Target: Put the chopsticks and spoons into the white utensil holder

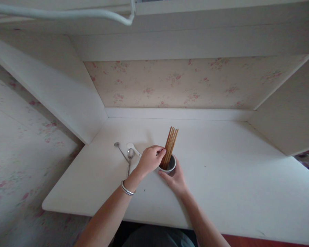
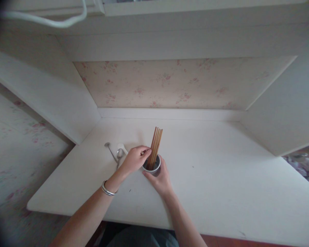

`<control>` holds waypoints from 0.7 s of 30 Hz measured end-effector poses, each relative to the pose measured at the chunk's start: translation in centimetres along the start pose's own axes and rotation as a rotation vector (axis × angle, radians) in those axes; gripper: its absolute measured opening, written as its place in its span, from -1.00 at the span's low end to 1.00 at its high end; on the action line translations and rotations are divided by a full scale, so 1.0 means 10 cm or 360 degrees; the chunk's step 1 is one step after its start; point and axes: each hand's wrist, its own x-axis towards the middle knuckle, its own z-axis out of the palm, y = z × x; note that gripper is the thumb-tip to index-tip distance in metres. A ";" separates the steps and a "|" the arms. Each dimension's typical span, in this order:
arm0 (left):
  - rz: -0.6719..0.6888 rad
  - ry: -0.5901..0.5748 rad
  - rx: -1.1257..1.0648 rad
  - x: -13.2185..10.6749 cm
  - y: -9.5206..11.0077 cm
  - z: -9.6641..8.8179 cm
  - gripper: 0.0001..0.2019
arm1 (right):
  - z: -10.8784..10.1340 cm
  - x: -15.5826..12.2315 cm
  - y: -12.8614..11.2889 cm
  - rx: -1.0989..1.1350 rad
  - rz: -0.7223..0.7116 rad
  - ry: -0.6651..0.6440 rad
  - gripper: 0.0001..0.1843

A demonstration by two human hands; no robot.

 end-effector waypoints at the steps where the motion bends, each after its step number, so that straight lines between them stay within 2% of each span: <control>1: -0.0037 -0.0001 -0.0102 -0.02 -0.01 0.00 -0.70 | 0.00 0.00 0.00 0.0008 0.0006 0.0005 -0.11; 4: -0.0139 -0.0036 -0.0468 -0.14 -0.07 0.02 -0.65 | 0.01 0.01 -0.04 0.0034 0.0007 -0.0020 -0.13; 7: -0.0189 -0.0169 -0.0780 -0.30 -0.14 0.04 -0.50 | -0.02 0.02 -0.10 0.0058 0.0016 -0.0132 -0.19; 10: -0.0236 -0.0228 -0.0933 -0.44 -0.19 0.09 -0.29 | -0.07 0.04 -0.14 0.0058 0.0014 -0.0251 -0.22; 13: -0.0192 -0.0170 -0.0982 -0.50 -0.21 0.15 -0.15 | -0.12 0.05 -0.12 0.0097 0.0005 -0.0326 -0.19; 17: -0.0070 -0.0165 -0.1041 -0.53 -0.19 0.25 -0.26 | -0.22 0.06 -0.09 0.0137 0.0065 -0.0453 -0.21; 21: -0.0139 0.0068 -0.0893 -0.55 -0.19 0.42 -0.34 | -0.36 0.02 -0.16 -0.0164 0.0042 -0.0505 -0.21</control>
